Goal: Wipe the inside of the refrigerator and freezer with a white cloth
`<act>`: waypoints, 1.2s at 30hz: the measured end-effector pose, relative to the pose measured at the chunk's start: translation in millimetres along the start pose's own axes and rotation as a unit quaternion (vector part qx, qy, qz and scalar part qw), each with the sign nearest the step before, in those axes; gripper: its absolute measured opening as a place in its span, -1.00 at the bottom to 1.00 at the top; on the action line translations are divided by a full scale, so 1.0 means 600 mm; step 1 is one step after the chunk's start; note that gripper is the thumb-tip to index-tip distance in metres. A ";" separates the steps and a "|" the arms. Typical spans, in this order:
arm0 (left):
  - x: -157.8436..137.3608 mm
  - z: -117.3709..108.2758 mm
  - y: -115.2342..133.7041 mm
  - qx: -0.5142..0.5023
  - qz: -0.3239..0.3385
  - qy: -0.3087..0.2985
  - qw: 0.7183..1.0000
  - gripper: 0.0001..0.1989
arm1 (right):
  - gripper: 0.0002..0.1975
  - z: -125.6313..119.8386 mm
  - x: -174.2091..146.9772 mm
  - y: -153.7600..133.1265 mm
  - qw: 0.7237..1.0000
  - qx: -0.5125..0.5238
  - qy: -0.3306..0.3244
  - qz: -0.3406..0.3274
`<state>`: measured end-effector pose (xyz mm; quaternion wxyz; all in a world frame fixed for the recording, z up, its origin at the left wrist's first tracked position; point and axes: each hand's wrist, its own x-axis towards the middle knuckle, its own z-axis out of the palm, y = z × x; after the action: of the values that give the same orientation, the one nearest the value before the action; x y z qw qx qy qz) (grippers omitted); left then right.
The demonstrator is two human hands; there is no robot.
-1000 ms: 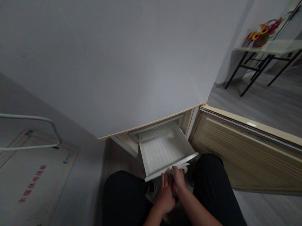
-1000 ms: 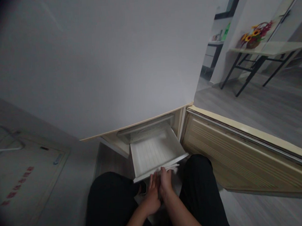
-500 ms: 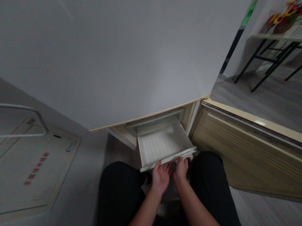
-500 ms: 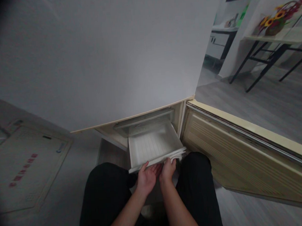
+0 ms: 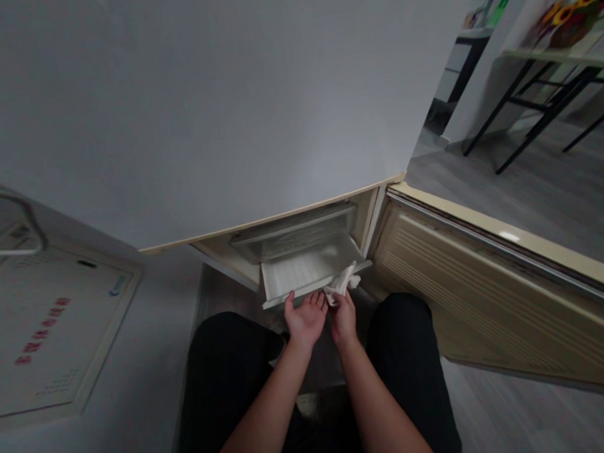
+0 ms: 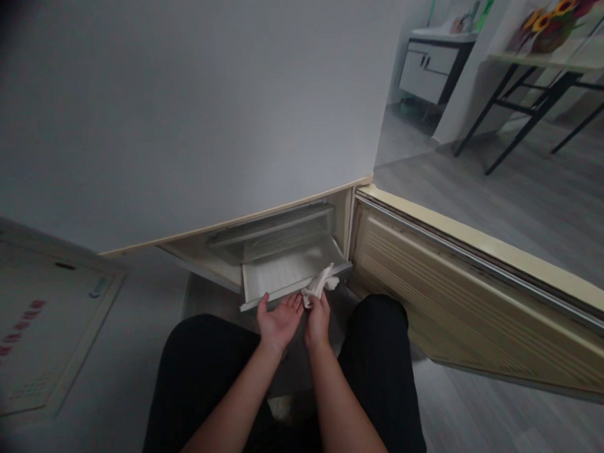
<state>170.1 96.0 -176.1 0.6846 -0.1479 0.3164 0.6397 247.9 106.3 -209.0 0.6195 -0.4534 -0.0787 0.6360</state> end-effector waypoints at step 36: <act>0.180 0.071 0.126 0.265 0.085 -0.012 0.960 -0.68 | -0.67 -0.010 -0.026 0.070 0.986 -0.064 0.120 0.096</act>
<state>105.3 216.8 -195.5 0.6459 0.0743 0.4781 0.5905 219.5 80.8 -232.7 0.5305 -0.5707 -0.0006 0.6268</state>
